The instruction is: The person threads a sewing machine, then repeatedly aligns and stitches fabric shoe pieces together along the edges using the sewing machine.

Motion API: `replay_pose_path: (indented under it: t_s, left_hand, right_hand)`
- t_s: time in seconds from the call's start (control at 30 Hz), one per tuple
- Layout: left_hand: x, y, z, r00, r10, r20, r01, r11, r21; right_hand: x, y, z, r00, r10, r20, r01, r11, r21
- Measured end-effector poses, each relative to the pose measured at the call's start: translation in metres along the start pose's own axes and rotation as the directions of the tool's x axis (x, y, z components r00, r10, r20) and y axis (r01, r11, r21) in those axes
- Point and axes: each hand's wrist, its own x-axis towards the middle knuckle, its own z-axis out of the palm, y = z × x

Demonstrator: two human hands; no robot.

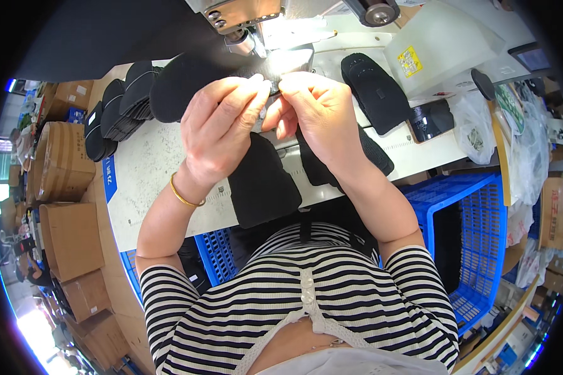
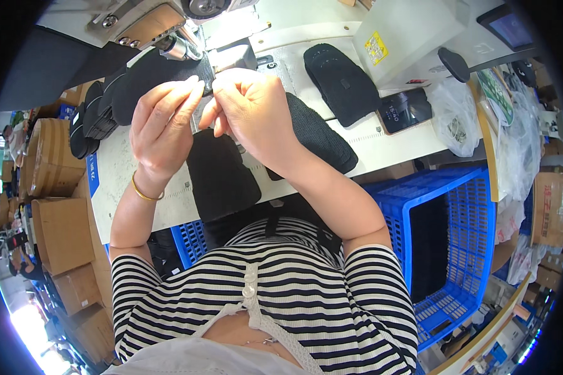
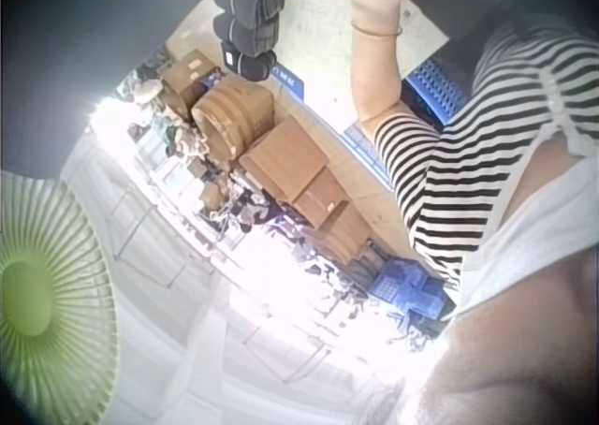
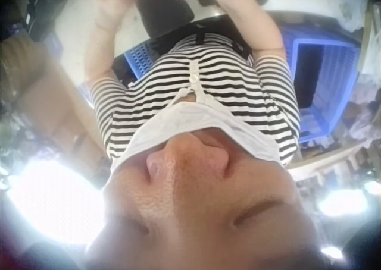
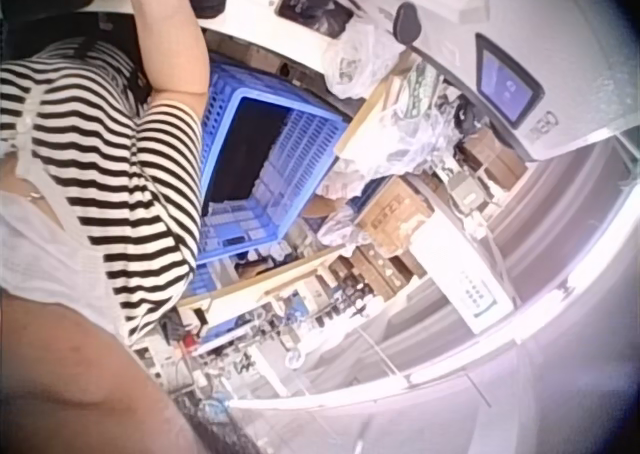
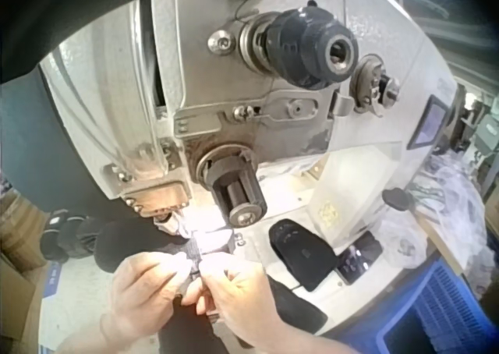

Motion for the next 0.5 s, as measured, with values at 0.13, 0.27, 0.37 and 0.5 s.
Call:
replay_pose_path:
  t_s: [0.13,0.27,0.37,0.5]
  left_hand:
    - [0.0,-0.013,0.005,1.0,0.026,-0.011,-0.026,1.0,0.015]
    - [0.002,-0.024,0.01,0.998,0.05,-0.03,-0.049,0.998,0.035]
    - [0.003,-0.026,0.012,0.999,0.041,-0.017,-0.04,0.997,0.061]
    - [0.003,-0.028,0.015,0.999,0.029,-0.02,-0.027,0.995,0.093]
  right_hand:
    - [-0.001,-0.001,0.003,0.999,0.035,-0.01,-0.034,0.997,0.073]
    - [-0.008,0.003,0.001,0.998,0.06,0.02,-0.061,0.997,0.043]
    - [-0.011,0.004,0.0,0.998,0.053,0.037,-0.055,0.997,0.052]
    - [-0.012,0.003,-0.001,0.996,0.07,0.052,-0.072,0.996,0.046]
